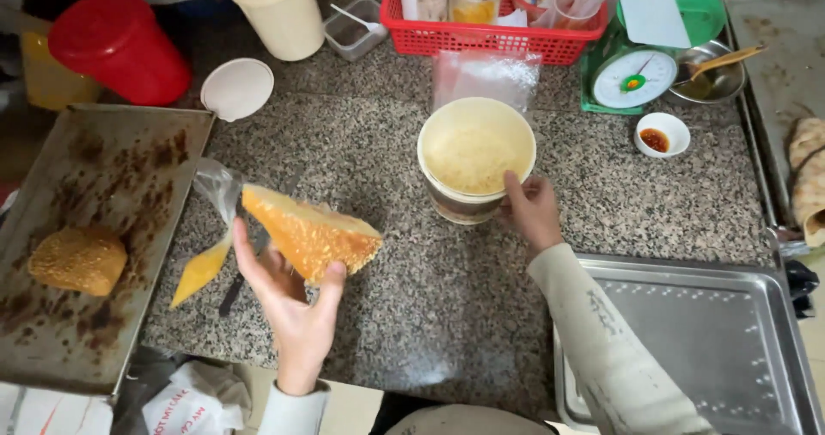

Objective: The person prepares sandwiches by slicing sesame buns in half with a knife. They then spread a yellow condiment onto the cut surfaces using a piping bag and add shredded cheese from a container before placing the assembled sandwiches onto a metal tray.

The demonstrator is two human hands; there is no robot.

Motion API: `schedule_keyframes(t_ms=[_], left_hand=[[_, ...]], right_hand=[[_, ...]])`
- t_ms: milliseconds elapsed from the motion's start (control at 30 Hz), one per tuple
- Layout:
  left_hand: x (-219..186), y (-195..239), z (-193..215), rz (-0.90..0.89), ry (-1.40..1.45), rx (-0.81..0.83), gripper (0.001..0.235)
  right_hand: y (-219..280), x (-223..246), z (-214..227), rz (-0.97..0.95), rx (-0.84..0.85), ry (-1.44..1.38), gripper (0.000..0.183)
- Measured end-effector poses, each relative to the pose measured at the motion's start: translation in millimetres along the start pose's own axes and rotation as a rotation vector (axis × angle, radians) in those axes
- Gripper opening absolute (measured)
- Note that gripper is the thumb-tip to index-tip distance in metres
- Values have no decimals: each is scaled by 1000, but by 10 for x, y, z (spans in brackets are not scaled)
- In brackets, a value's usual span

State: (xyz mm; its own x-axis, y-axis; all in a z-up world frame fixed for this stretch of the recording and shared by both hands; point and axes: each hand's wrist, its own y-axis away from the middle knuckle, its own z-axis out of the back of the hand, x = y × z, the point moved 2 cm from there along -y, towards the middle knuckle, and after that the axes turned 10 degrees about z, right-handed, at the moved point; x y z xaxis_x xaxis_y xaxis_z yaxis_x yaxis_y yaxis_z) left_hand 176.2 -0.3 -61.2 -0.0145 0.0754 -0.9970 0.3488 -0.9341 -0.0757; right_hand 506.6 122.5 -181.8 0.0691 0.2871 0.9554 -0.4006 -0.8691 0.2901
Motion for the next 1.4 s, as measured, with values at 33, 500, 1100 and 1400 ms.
schedule_keyframes(t_ms=[33,500,1100,1400], left_hand=[[-20,-31,-37,-9,-31,3,115],[-475,-693,-1179,-389,-513,557,86],[469,-894,-1886,-1,-1388,914,93],[321,-773,-1949,-6,-1493,894,90]], right_hand=[[-119,-13,-23,-23,41,40,45],[1172,-561,-126,-5,98,44,39],[917,-510,402,83,-49,-74,41],[815,-557,541,73,-72,-50,35]])
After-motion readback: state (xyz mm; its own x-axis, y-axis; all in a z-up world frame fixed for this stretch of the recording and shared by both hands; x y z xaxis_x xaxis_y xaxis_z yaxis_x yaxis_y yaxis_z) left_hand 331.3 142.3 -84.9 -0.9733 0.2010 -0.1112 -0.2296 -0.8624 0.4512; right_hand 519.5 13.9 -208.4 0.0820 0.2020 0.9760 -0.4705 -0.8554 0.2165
